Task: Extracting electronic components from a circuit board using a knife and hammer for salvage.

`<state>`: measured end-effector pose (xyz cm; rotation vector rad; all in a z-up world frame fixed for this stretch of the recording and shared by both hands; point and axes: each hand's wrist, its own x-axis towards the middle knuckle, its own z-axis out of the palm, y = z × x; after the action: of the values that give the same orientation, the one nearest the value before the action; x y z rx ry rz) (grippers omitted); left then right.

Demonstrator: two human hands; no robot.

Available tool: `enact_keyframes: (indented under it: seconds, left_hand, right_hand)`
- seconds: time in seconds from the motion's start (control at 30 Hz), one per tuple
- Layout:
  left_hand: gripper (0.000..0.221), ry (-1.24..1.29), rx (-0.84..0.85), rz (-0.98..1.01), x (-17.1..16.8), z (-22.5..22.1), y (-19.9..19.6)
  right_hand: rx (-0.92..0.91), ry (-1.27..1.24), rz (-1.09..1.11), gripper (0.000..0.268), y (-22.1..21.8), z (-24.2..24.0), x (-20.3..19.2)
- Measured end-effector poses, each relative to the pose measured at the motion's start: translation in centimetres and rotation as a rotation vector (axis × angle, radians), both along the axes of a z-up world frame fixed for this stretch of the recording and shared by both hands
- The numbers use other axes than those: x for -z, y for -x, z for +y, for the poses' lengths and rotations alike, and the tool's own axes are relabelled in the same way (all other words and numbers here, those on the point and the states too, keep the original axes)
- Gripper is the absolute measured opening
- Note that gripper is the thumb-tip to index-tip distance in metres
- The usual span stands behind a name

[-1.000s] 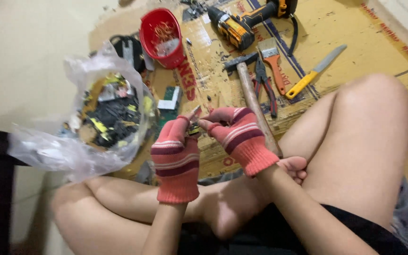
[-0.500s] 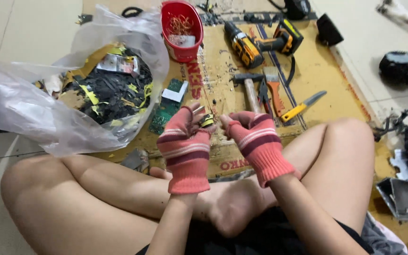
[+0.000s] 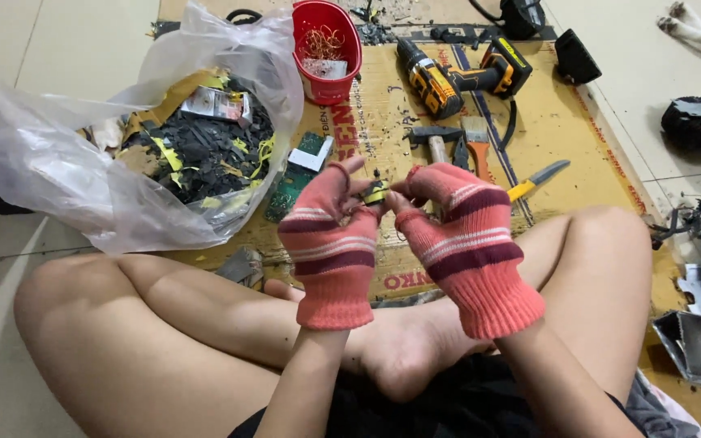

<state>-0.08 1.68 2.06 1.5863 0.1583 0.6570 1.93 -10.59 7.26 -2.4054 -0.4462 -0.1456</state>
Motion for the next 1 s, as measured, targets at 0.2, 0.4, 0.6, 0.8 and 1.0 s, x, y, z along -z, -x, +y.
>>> enact_keyframes:
  seconds: [0.2, 0.4, 0.6, 0.8, 1.0]
  left_hand:
    - [0.049, 0.095, 0.021, 0.165, -1.7, -0.4, 1.0]
    - [0.022, -0.367, -0.055, 0.01, -2.3, -0.4, 0.9]
    - [0.04, -0.664, -0.056, -0.218, -1.1, 0.0, 0.8]
    - [0.031, -0.662, -0.081, -0.161, -1.9, -0.1, 1.5]
    - [0.047, 0.241, 0.254, -0.006, 1.7, 0.2, -0.2]
  right_hand:
    - [-0.072, -0.047, -0.165, 0.003, -0.3, -0.9, 0.6]
    - [-0.04, -0.044, -0.197, 0.008, -0.2, -1.2, 0.4]
    - [0.037, 0.359, -0.04, 0.005, -0.4, 0.1, -1.3]
    - [0.055, 0.115, 0.231, 0.018, 0.3, 0.5, -2.6]
    - [0.204, -0.396, 0.466, 0.011, -0.7, -0.3, -0.1]
